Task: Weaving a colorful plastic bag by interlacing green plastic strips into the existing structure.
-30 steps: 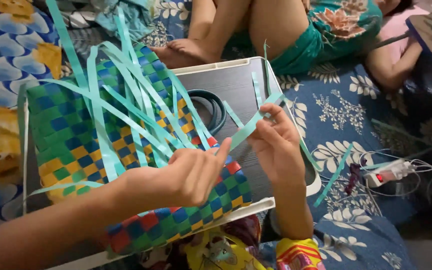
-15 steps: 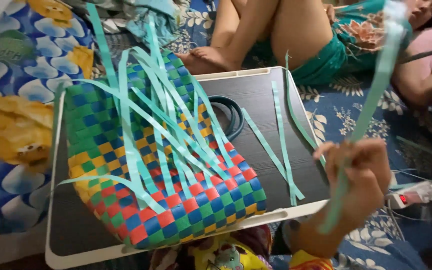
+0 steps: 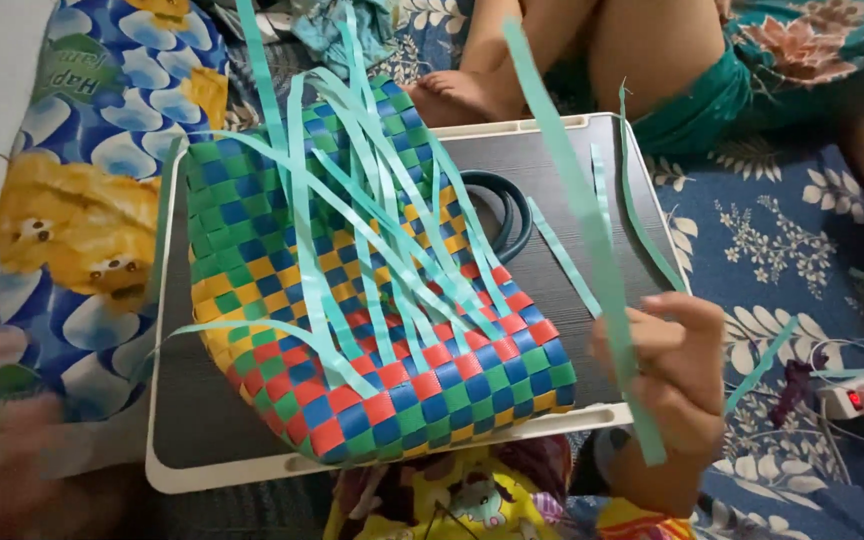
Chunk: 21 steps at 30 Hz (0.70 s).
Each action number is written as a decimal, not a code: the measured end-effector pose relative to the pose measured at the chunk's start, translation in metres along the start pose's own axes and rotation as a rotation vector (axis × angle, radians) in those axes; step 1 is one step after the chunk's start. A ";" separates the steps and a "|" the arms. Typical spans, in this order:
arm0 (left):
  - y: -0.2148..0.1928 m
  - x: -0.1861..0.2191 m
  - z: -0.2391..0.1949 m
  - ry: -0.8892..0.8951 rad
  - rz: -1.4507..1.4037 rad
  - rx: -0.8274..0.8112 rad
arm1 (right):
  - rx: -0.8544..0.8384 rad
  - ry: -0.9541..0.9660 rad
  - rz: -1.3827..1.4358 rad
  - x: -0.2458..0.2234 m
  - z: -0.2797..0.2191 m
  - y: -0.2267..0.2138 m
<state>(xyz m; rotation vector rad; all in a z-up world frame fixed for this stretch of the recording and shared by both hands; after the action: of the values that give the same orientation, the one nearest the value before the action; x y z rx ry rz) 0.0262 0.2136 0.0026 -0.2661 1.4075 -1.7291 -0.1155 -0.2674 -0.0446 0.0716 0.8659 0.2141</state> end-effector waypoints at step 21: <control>-0.060 0.172 0.168 0.649 -0.338 0.653 | -0.462 0.252 0.168 0.015 0.053 0.059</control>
<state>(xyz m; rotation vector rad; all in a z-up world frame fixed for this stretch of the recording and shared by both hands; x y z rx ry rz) 0.0008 -0.0276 0.0531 0.4839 1.1597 -2.5996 -0.0751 -0.2055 -0.0129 -0.3209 1.0419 0.5845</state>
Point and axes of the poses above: each hand's wrist, its own z-axis towards the middle knuckle, its own y-axis out of the palm, x = y × z, the point moved 3 cm from there along z, towards the middle knuckle, and after that the axes turned 3 degrees about z, right-handed, at the moved point
